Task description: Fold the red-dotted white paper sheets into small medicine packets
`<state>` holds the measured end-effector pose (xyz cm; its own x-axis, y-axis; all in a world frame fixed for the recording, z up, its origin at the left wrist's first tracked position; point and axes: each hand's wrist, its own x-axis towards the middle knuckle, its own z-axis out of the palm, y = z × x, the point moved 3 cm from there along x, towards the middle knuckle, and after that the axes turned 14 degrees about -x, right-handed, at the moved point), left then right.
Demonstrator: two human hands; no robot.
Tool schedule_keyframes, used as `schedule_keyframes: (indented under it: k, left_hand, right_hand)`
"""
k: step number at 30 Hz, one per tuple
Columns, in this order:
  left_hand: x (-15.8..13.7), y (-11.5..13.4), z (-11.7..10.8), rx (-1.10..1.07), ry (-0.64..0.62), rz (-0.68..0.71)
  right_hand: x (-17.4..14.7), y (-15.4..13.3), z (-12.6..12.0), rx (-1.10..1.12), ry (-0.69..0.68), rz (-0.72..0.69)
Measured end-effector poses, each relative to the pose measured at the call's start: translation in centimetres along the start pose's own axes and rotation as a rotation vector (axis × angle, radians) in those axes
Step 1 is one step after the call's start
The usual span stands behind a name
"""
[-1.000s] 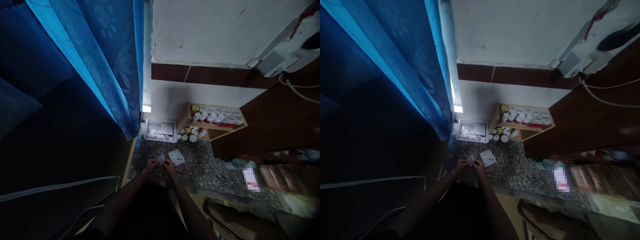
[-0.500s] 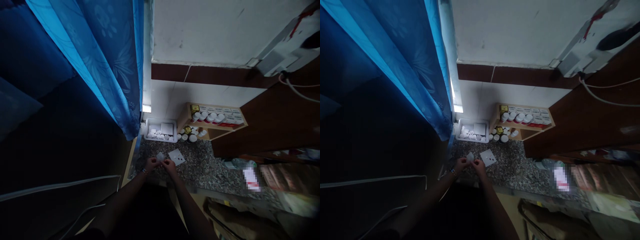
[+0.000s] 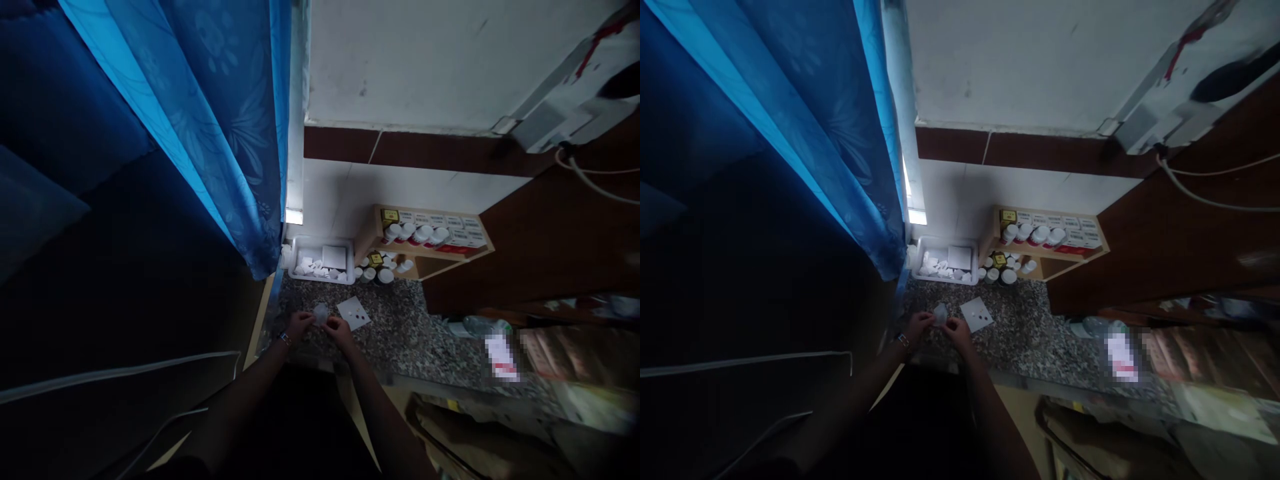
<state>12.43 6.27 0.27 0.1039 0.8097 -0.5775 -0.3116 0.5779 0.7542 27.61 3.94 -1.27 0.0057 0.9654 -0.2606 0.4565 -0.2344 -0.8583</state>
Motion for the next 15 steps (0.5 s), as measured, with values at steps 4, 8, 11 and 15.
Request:
schedule_keyframes:
  k: [4, 8, 11, 15]
  left_hand:
    - [0.2, 0.0, -0.1, 0.013, 0.019, 0.023]
    - [0.3, -0.4, -0.2, 0.011, 0.046, 0.005]
    - [0.3, -0.5, 0.0, 0.015, 0.111, 0.038]
    - [0.3, -0.2, 0.5, 0.011, 0.091, 0.062]
  right_hand:
    - [-0.2, 0.4, 0.5, 0.018, -0.019, 0.019]
    - [-0.3, 0.8, 0.9, 0.021, -0.062, 0.045]
    - [-0.2, 0.8, 1.1, 0.004, -0.048, 0.046]
    - [-0.3, 0.5, 1.0, -0.032, 0.032, 0.029]
